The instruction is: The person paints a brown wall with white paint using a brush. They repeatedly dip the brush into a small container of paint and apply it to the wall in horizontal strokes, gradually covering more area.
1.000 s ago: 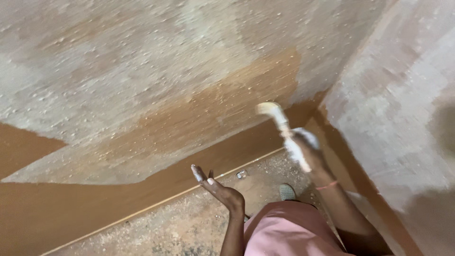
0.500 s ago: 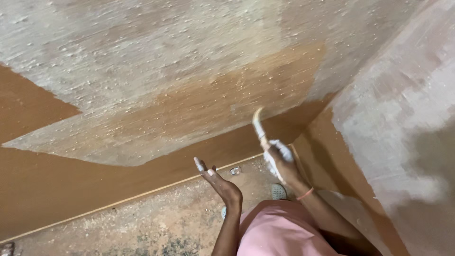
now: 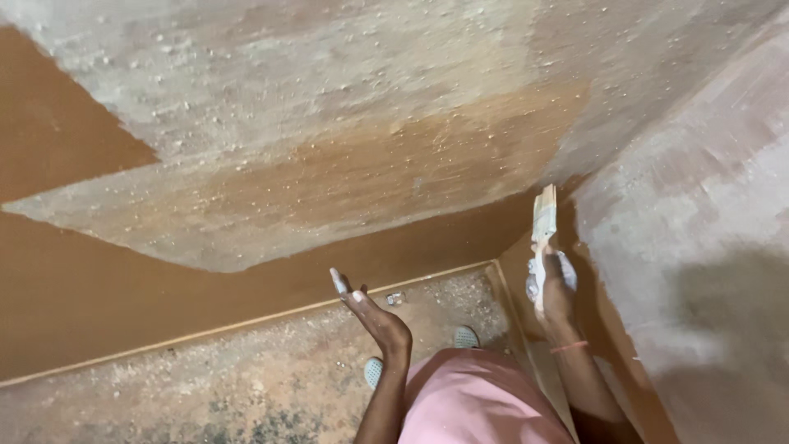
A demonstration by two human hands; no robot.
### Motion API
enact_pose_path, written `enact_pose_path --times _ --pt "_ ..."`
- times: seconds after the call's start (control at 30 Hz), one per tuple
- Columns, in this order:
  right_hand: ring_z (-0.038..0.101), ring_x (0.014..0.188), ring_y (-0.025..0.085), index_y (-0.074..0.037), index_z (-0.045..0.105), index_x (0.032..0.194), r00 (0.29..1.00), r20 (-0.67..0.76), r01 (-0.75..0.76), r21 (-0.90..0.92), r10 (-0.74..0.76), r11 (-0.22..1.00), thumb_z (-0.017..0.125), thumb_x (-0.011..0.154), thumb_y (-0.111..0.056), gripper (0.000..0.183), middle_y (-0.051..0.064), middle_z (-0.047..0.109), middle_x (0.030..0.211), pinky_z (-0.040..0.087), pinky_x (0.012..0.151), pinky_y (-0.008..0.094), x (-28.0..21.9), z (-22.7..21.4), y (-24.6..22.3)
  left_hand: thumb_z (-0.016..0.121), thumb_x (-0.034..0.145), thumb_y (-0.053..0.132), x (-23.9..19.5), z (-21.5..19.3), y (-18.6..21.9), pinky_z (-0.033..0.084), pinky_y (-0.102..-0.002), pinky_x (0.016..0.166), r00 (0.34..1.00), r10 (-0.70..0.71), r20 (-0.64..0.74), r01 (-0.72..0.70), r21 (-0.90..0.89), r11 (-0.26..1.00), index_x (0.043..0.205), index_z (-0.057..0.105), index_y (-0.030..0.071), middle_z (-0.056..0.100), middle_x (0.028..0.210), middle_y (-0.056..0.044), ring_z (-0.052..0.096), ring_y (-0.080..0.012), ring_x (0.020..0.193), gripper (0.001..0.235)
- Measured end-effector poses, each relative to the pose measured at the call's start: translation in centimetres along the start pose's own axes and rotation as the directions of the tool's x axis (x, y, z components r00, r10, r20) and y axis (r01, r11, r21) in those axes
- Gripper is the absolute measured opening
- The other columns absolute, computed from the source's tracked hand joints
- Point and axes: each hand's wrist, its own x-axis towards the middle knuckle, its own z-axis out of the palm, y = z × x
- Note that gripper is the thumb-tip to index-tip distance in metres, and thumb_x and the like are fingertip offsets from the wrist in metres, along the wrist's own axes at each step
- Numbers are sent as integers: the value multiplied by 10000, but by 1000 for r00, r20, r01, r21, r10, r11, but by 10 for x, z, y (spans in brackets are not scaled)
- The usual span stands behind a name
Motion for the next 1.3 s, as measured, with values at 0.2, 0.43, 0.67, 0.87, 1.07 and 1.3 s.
enact_pose_path --times 0.2,0.43,0.67,0.87,1.07,1.3 --pt "462 461 71 -93 626 1182 983 168 -48 -150 73 988 579 1003 -368 332 -20 578 703 355 367 229 3 47 32 188 1101 503 -1 7 -2 259 -529 1230 999 22 30 -21 -31 999 1640 138 62 142 1728 -179 170 -353 1596 699" --pt "455 492 37 -51 639 1216 849 469 -94 -319 243 943 593 1029 -317 328 -4 578 738 367 383 200 -27 73 37 160 1100 508 -4 9 3 289 -539 1223 1000 -4 11 4 9 1000 1634 162 70 164 1720 -183 202 -361 1588 691" --pt "557 535 74 -36 630 1192 978 99 -169 -161 186 972 593 994 -326 353 20 635 787 449 429 233 -9 9 -1 129 1090 513 -11 5 2 285 -544 1213 1000 -10 16 10 47 999 1641 128 86 124 1724 -179 192 -361 1583 696" --pt "416 483 47 -71 663 1200 997 14 -81 -75 82 994 592 1023 -400 380 -34 553 734 320 385 205 7 -1 1 170 1099 501 -12 10 -1 298 -528 1212 999 -33 10 33 -12 999 1637 149 69 155 1720 -172 203 -345 1587 690" --pt "489 493 69 -65 605 1207 900 387 -143 -166 198 976 576 1019 -343 337 0 596 752 387 383 225 -17 60 25 212 1100 518 -13 9 -2 301 -502 1211 1000 17 -12 -18 -95 995 1638 182 50 199 1720 -173 224 -334 1589 713" --pt "487 501 59 -43 640 1236 906 383 -106 -210 182 972 572 1013 -346 383 15 623 766 394 403 212 -45 88 20 196 1102 524 -12 -7 0 305 -506 1219 1000 24 -16 -25 -91 996 1634 188 51 201 1720 -176 226 -336 1589 712"
